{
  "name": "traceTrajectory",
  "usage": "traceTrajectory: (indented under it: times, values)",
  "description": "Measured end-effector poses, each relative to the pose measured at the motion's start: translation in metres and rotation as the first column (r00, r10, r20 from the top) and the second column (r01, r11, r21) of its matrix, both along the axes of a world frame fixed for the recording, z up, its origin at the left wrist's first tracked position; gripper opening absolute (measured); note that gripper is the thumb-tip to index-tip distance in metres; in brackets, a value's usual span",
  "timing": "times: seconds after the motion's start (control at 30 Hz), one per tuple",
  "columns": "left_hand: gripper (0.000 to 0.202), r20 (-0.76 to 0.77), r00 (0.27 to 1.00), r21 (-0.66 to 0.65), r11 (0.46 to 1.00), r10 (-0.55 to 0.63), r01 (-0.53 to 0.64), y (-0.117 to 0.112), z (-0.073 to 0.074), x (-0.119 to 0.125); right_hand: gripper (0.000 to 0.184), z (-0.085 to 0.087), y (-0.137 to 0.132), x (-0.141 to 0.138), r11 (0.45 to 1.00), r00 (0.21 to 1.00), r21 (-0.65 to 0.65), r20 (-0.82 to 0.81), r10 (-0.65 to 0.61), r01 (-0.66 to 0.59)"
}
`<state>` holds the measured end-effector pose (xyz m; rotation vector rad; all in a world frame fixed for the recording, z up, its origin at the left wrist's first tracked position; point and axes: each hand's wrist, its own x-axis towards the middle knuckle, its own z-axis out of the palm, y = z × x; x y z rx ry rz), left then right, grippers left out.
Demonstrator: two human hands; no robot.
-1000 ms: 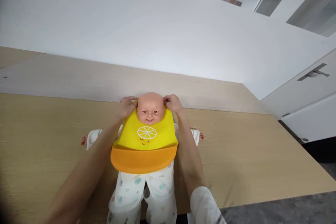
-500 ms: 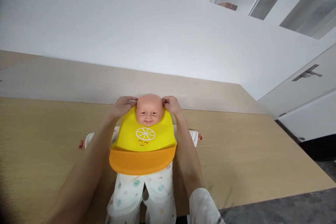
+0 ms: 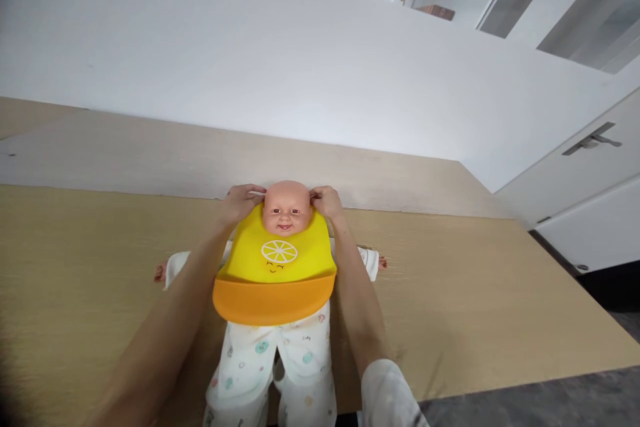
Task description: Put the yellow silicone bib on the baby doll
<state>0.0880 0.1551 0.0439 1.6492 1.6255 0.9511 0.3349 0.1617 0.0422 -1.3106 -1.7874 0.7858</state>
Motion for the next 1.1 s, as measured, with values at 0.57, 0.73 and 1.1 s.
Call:
traceTrajectory:
  times: [0.57,0.73,1.1]
  values:
    - [0.046,-0.010,0.986,0.099,0.981,-0.166,0.166,-0.021,0.027,0.011,0.025,0.007,-0.004,0.000,0.998,1.000,-0.064,0.008,0.007,-0.006]
    - [0.050,0.038,0.963,0.121,0.958,-0.267,0.260,-0.021,0.023,0.013,0.024,0.010,-0.006,-0.001,0.998,1.000,-0.059,0.005,-0.005,0.006]
    - [0.058,0.094,0.946,0.081,0.950,-0.310,0.303,-0.016,0.011,0.013,0.062,0.007,-0.008,-0.004,0.980,0.997,-0.194,-0.064,-0.050,0.037]
